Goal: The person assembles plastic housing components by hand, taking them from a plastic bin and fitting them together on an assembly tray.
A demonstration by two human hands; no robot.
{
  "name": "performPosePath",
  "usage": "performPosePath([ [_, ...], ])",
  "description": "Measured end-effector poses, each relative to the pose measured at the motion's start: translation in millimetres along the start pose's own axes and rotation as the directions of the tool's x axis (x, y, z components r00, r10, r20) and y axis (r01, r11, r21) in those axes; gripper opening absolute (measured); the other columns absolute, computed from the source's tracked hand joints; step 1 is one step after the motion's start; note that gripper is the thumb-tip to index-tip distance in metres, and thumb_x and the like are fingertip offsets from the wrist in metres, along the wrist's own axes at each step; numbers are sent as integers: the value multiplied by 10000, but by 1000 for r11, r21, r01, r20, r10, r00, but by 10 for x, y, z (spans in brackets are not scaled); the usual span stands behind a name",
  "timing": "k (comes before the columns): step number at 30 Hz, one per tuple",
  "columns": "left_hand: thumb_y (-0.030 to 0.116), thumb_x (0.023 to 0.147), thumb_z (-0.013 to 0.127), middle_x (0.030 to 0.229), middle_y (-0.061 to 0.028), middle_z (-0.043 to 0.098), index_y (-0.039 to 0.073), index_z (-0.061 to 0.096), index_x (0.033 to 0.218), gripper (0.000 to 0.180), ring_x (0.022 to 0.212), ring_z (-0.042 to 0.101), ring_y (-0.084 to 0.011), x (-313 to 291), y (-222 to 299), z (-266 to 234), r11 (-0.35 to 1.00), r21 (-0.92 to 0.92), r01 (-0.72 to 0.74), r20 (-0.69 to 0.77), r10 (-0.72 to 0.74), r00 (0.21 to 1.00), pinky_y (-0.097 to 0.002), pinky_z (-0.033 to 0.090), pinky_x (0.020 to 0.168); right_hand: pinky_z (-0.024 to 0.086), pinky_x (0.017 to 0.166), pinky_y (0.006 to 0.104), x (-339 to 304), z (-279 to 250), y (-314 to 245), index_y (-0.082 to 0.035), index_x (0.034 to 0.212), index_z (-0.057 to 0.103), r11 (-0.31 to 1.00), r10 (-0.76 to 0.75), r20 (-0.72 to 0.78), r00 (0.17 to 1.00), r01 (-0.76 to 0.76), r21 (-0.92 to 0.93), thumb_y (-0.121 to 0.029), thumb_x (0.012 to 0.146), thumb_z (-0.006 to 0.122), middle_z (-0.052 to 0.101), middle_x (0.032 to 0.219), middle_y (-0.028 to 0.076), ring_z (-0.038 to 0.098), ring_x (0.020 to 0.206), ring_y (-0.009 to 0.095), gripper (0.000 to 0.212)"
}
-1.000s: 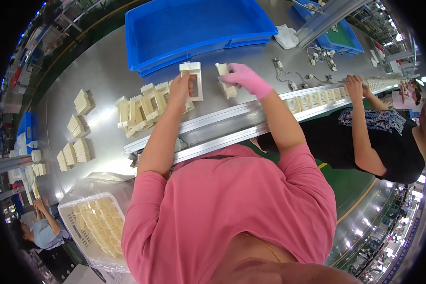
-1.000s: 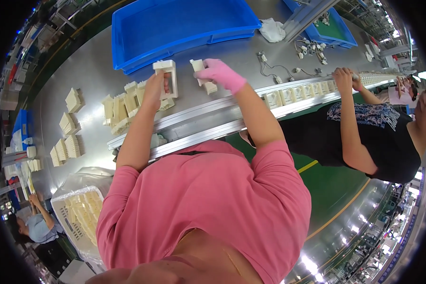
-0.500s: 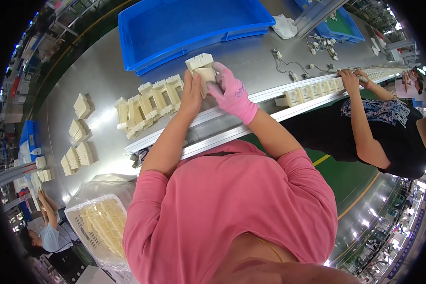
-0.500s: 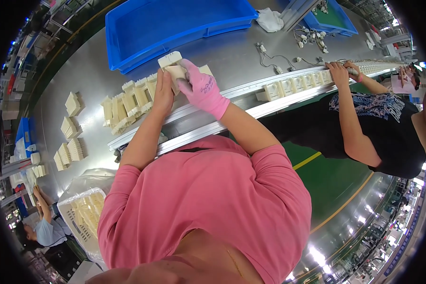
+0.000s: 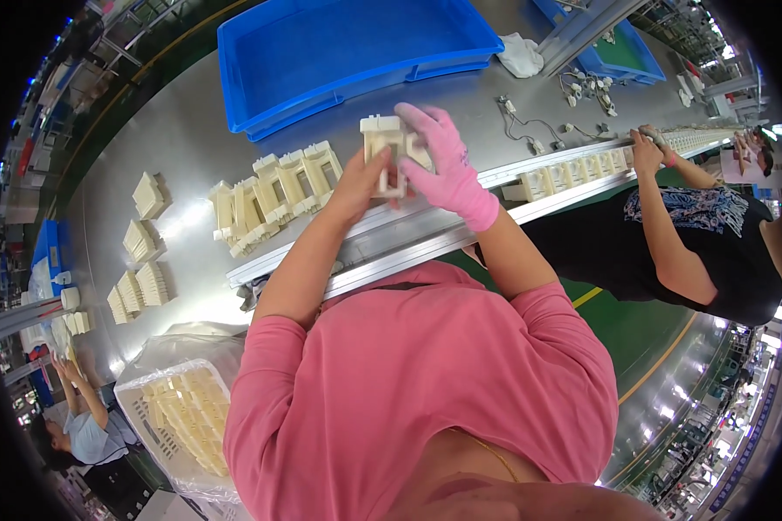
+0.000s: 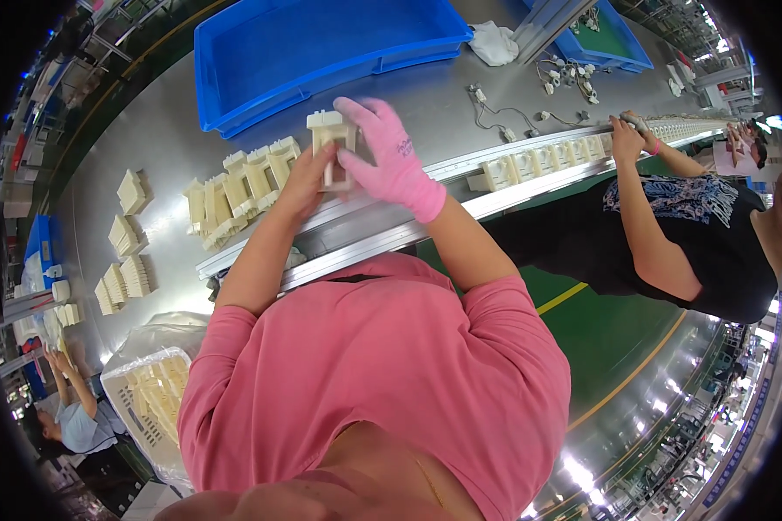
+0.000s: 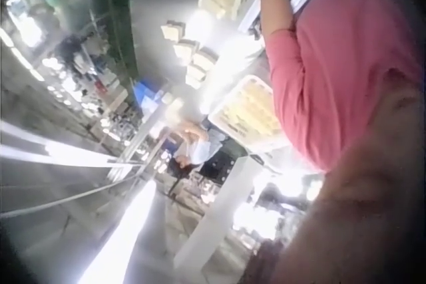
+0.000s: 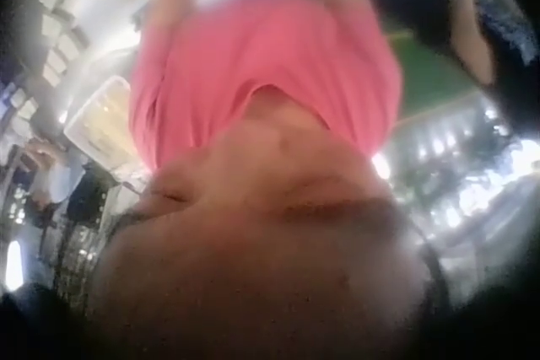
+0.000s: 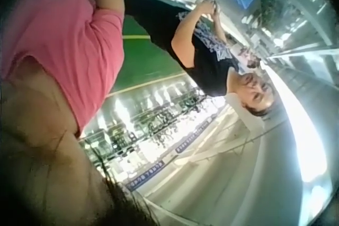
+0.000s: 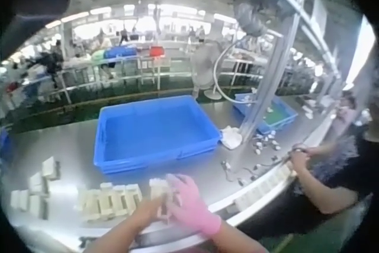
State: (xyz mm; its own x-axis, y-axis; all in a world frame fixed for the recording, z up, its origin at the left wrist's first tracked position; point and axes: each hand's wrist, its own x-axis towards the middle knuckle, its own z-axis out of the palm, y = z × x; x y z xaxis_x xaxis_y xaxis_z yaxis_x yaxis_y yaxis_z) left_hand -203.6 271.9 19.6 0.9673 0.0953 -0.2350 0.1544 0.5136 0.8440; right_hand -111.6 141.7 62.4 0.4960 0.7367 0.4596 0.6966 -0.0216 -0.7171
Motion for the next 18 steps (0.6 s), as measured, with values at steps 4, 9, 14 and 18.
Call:
performPosePath([
  [4, 260, 834, 527, 751, -144, 582, -15, 448, 1068, 370, 611, 610, -231, -125, 137, 101, 956, 192, 224, 231, -265, 936, -317, 486, 453, 401, 748, 309, -45, -178, -79, -58, 1129, 479, 959, -32, 122, 992, -4, 282, -174, 714, 604, 518, 915, 90, 491, 836, 195, 449],
  [9, 124, 801, 517, 1081, -112, 525, 78, 535, 1042, 246, 1054, 470, -259, 27, 219, -334, 459, 854, -243, 272, 4, 962, -376, 379, 865, 395, 815, 366, -210, -507, -87, -46, 936, 553, 885, 462, 468, 753, -353, -305, -342, 683, 606, 536, 954, 129, 505, 925, 292, 393],
  [14, 49, 715, 540, 1225, -106, 447, 120, 551, 1058, 350, 1222, 309, -273, 181, 177, -837, -305, 946, -111, 153, 115, 982, -439, 229, 995, 384, 790, 392, -517, -528, 307, -63, 906, 552, 474, 488, 82, 869, -185, -861, -288, 694, 571, 533, 912, 130, 499, 920, 277, 311],
  [18, 50, 691, 529, 1205, -82, 471, 155, 591, 1009, 341, 1241, 287, -244, 235, 73, -878, -443, 869, -219, 149, -188, 971, -465, 172, 1015, 411, 747, 381, -229, -335, 371, -65, 896, 558, 667, 356, 96, 929, -181, -723, -252, 685, 542, 548, 919, 124, 528, 893, 285, 282],
])
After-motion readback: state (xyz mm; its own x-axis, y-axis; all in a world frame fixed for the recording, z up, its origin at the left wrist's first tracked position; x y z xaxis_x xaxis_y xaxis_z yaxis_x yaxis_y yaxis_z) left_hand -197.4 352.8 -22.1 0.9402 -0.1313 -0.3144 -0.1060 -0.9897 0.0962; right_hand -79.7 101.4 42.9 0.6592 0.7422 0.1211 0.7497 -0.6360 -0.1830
